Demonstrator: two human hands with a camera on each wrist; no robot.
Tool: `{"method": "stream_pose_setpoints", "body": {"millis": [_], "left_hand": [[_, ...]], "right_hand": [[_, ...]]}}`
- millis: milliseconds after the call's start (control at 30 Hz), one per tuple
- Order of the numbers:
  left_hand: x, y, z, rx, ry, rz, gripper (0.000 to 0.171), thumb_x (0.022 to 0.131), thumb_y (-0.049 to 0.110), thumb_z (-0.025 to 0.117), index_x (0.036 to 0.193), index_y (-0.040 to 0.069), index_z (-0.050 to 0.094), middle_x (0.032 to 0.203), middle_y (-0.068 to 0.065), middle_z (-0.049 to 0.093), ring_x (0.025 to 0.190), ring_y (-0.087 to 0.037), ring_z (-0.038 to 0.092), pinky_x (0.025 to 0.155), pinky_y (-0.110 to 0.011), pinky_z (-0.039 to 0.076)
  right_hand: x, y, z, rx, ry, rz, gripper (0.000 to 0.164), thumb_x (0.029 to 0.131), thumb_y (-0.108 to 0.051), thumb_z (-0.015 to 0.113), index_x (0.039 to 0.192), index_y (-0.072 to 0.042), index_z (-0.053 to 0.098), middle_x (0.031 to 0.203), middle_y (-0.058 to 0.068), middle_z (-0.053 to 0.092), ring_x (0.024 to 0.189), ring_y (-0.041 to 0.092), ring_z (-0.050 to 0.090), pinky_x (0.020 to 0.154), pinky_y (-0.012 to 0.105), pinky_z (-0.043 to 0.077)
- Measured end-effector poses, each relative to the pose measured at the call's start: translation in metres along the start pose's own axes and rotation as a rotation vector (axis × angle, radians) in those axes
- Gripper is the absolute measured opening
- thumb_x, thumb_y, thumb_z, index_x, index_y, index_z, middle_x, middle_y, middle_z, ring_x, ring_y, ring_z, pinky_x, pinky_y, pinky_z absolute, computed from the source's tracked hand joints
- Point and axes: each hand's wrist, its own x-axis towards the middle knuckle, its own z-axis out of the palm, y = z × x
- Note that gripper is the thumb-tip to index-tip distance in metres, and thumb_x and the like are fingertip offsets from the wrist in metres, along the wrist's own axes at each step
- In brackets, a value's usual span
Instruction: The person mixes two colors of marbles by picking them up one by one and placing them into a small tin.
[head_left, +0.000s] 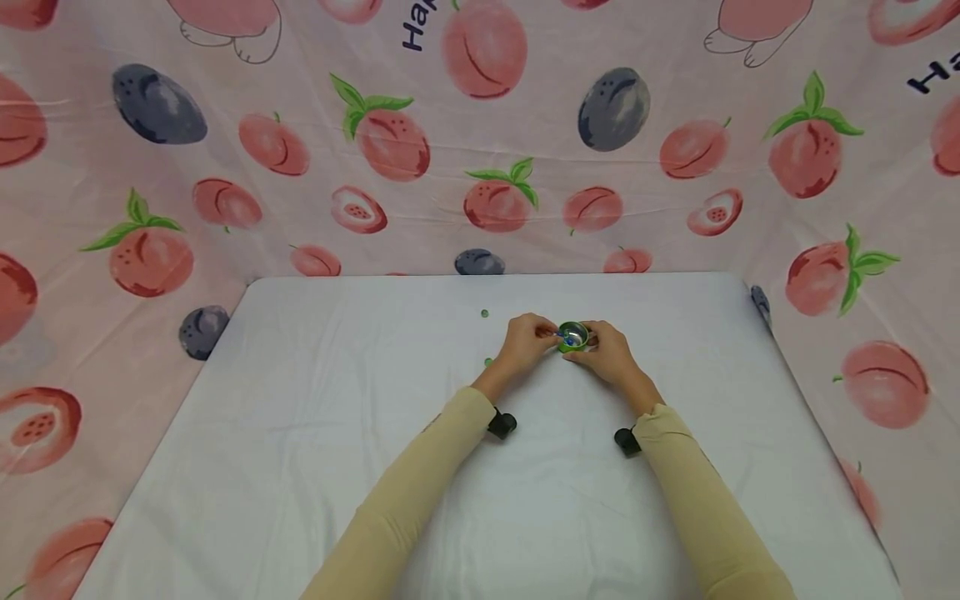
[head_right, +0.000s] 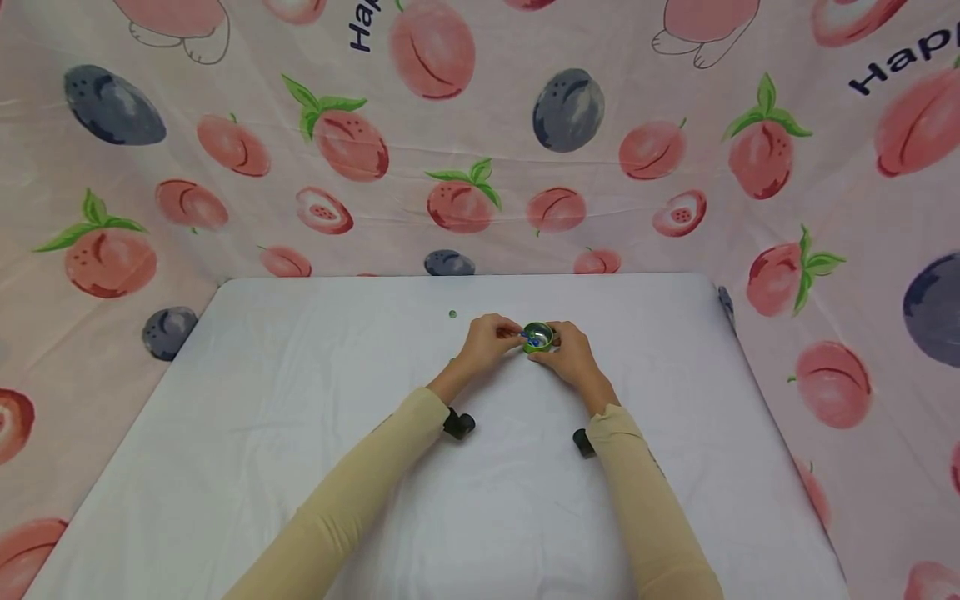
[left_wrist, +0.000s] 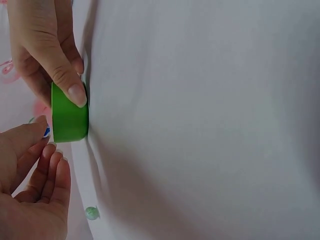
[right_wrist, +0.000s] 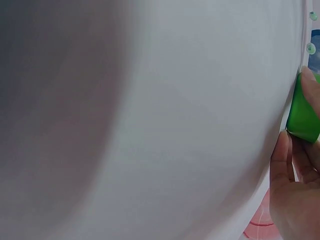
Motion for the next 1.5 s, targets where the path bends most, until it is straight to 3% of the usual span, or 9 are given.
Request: {"method": "stream_pose_setpoints", "body": {"millis": [300, 867, 1300, 1500], "left_hand": [[0.002, 0.003, 0.004, -0.010, -0.025, -0.024, 0.018, 0.097, 0.009, 0.078, 0.109, -0.004, 0.078, 0.105, -0.016, 0.075, 0.091, -0.022, 0.067, 0.076, -0.021, 0.052], [0.000, -0.001, 0.004, -0.011, -0.006, 0.022, 0.019, 0.096, 0.011, 0.080, 0.106, -0.004, 0.079, 0.100, -0.016, 0.077, 0.087, -0.022, 0.069, 0.073, -0.020, 0.053], [-0.011, -0.008, -0.012, -0.006, 0.041, 0.034, 0.017, 0.093, 0.007, 0.082, 0.104, -0.005, 0.080, 0.097, -0.016, 0.076, 0.088, -0.025, 0.071, 0.078, -0.025, 0.057], [-0.017, -0.013, -0.020, -0.012, 0.026, 0.010, 0.019, 0.094, 0.008, 0.081, 0.106, -0.006, 0.079, 0.097, -0.016, 0.075, 0.087, -0.024, 0.069, 0.077, -0.025, 0.056]], "right_hand": [[0.002, 0.002, 0.002, -0.003, 0.006, -0.019, 0.063, 0.090, -0.014, 0.086, 0.141, 0.011, 0.058, 0.128, 0.029, 0.062, 0.113, 0.040, 0.060, 0.097, 0.050, 0.051], [0.001, 0.001, 0.001, 0.000, -0.001, 0.000, 0.065, 0.091, -0.014, 0.085, 0.143, 0.011, 0.055, 0.130, 0.029, 0.060, 0.116, 0.040, 0.058, 0.099, 0.051, 0.051], [-0.001, -0.001, 0.002, 0.007, -0.001, -0.003, 0.065, 0.091, -0.013, 0.085, 0.143, 0.011, 0.055, 0.132, 0.030, 0.060, 0.118, 0.042, 0.060, 0.101, 0.052, 0.052], [0.001, 0.000, 0.003, 0.008, 0.000, 0.006, 0.066, 0.090, -0.014, 0.085, 0.143, 0.011, 0.055, 0.132, 0.030, 0.060, 0.118, 0.042, 0.060, 0.101, 0.053, 0.051]]}}
